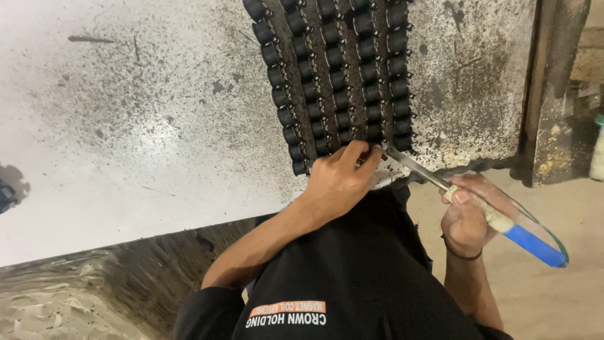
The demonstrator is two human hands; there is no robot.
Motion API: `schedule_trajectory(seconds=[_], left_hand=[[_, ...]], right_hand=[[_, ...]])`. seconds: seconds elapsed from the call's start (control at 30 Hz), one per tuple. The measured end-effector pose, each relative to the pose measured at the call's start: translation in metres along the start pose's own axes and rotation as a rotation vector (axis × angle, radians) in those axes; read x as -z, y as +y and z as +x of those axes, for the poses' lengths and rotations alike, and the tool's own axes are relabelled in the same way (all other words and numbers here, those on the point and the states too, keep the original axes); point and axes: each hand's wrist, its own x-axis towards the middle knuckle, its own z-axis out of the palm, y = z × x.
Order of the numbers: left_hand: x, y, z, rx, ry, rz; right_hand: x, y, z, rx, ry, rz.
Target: The person solders wire leads onto a grid of black coil assemblies on a workbench, holding each lead in place with one hand while applying a soldering iron with the other, moving coil to coil across the array. Smoke rises as each joint is soldered, and the person briefly handles the solder spool partway through.
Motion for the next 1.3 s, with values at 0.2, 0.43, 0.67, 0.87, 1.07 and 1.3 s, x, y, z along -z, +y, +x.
schedule_trajectory(seconds=[0.2,0.43,0.67,0.87,1.07,1.3], left_hand=[[-0.003,0.004,0.003,-0.022,0.007,0.0],[0.0,-0.002,-0.001,0.023,0.003,-0.073],[-0.001,-0.004,-0.001,-0.023,0.055,-0.059],[-0.002,-0.004,0.001,-0.031,0.08,-0.032],[-0.005,-0.005,0.004,-0.034,0.073,-0.022],[0.041,0.016,0.018,-0.047,0.021,0.062]], right_hand=[[-0.006,-0.01,0.006,-0.201,0.049,0.204],[-0.013,-0.01,0.012,0.123,-0.002,0.085],[-0.009,-0.01,0.006,-0.025,0.068,0.096],[-0.013,-0.014,0.012,-0.011,0.056,0.12],[-0.025,-0.019,0.019,0.097,0.061,0.041],[0.008,-0.008,0.028,-0.025,0.154,0.297]])
